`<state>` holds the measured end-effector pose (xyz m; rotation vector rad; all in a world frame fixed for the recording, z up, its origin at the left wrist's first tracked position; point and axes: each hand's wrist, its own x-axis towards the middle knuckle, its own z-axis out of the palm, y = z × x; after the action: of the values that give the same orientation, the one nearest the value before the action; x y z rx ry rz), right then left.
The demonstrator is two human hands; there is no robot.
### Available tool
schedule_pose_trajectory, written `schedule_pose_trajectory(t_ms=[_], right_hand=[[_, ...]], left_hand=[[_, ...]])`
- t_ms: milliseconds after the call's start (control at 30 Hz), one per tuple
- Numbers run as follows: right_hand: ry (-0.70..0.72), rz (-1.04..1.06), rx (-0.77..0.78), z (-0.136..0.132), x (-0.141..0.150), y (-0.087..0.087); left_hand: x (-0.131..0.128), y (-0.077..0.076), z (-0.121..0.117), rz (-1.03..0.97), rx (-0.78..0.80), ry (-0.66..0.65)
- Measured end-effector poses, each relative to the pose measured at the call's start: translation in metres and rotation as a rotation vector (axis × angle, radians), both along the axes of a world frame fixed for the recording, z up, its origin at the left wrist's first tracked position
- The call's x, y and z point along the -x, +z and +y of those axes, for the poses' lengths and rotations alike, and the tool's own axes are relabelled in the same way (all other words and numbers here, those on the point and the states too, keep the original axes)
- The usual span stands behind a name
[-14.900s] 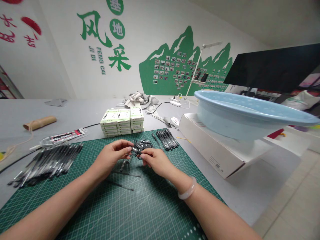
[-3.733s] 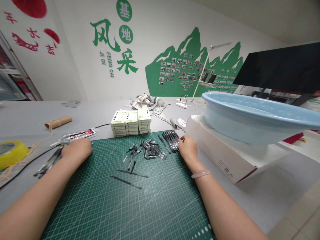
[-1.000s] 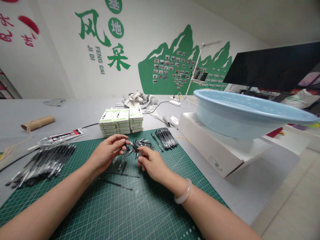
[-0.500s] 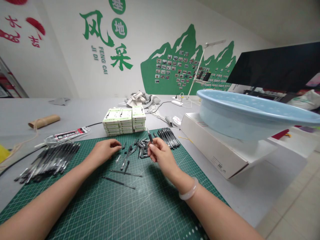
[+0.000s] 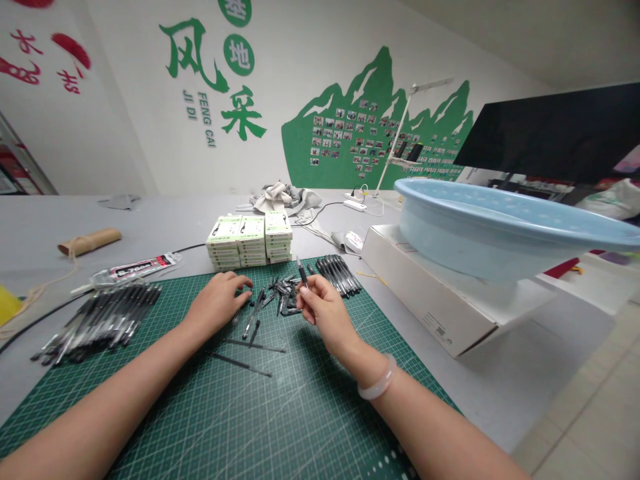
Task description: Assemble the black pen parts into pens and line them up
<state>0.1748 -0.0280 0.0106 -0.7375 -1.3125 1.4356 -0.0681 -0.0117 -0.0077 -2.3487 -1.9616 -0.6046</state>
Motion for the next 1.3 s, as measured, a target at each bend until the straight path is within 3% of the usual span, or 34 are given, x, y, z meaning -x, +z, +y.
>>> schedule_pose_trajectory(t_ms=[167,267,367,500,600,833,1300], right_hand=[[-0.005,-0.032,-0.012,0.002,0.001,-0.005],[-0.012,-0.100,-0.035,0.002,0.001,-0.007],[-0.051,-0.254,-0.127,0.002,0.000,-0.010],[-0.166,-0.498,-0.333,0.005,-0.005,-0.010],[-0.235,-0.619,-0.439,0.008,-0.009,-0.009],[-0.234,-0.766,-0.568,0.006,-0.011,-0.007],[-0.178,-0.696,-0.550,0.002,-0.005,-0.008]], left_hand=[[-0.005,-0.007,0.002,0.040,0.003,-0.009],[-0.004,-0.004,0.002,-0.052,-0.007,0.017],[-0.004,0.005,-0.001,-0.340,-0.026,0.020],[-0.007,0.022,-0.007,-0.787,0.094,-0.106],[-0.011,0.032,-0.012,-0.931,0.161,-0.168],[-0.018,0.037,-0.017,-1.047,0.188,-0.190],[-0.030,0.038,-0.025,-1.010,0.244,-0.249]])
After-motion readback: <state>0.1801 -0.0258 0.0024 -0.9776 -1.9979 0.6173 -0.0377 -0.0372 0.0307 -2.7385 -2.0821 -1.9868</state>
